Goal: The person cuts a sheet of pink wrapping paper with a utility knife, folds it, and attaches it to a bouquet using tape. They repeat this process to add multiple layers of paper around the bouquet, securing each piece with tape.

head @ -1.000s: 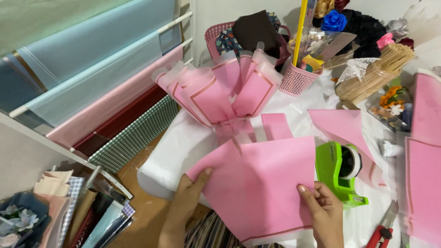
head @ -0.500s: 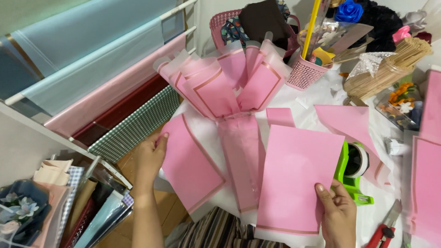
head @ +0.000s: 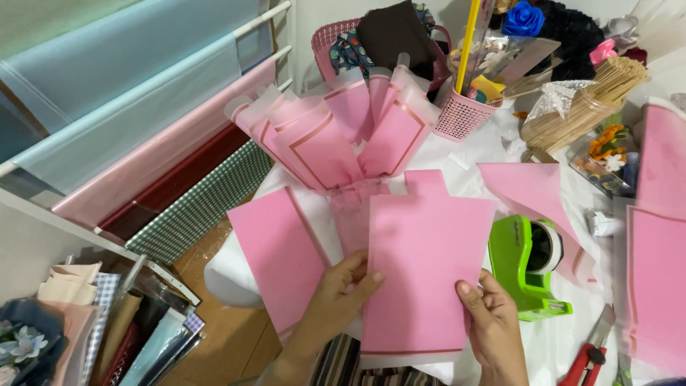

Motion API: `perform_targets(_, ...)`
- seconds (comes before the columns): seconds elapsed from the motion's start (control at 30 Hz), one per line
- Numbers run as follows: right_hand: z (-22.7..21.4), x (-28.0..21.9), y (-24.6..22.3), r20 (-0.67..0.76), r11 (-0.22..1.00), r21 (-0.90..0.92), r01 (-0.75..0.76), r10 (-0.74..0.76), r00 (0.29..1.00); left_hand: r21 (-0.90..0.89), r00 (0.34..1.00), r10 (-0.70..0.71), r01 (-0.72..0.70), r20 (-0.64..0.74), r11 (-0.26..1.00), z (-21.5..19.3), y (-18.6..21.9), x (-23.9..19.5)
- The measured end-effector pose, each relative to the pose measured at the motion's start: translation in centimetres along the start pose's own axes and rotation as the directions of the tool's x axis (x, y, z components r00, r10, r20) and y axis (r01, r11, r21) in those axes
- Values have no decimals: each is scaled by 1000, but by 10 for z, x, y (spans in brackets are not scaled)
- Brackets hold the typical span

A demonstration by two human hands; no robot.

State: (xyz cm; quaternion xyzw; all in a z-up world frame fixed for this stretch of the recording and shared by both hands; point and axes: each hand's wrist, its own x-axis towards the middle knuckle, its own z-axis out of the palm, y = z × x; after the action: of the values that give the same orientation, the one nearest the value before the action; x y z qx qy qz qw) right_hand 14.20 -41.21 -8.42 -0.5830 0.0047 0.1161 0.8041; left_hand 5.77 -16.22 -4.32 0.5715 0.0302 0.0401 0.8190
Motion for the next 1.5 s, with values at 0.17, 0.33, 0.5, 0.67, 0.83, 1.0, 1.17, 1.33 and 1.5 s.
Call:
perform_targets(0.17, 18, -3, -22, 55, 972, -235, -23, 37, 998, 16, 984, -40, 44, -171, 999, 3, -27, 3)
perform_targets(0.33, 18, 1, -25, 162, 902, -426, 73, -4, 987, -38, 972, -3, -6, -235, 999, 0, -43, 2)
perform_targets(0.5, 32, 3, -39, 65, 944, -313, -107, 133, 989, -115, 964, 44, -76, -262, 990, -4, -53, 2)
perform_targets(0.67, -7, 33, -30, -30, 906, -422, 25, -42, 999, -273, 930, 43, -152, -366, 950, -19, -33, -2)
perform_targets(0.83, -21, 61, -35, -84, 576, -816, 58, -217, 973, -377, 902, -14, -166, -432, 911, -30, -11, -9)
perform_targets(1.0, 10, 56, -46, 121, 257, -935, 244, -414, 902, -562, 834, -248, -89, -494, 822, -31, -1, -15)
perform_targets(1.17, 67, -6, -73, 179, 409, -777, 478, -585, 791, -499, 936, -149, -33, -320, 866, -10, -1, -18)
perform_targets(1.33, 98, -76, -89, 172, 409, -755, 512, -630, 757, -255, 993, 10, -40, -116, 966, 19, 2, -16)
perform_targets(1.5, 75, -74, -72, 193, 817, -436, 376, -324, 926, -213, 980, 138, -107, 140, 971, 48, 29, -13)
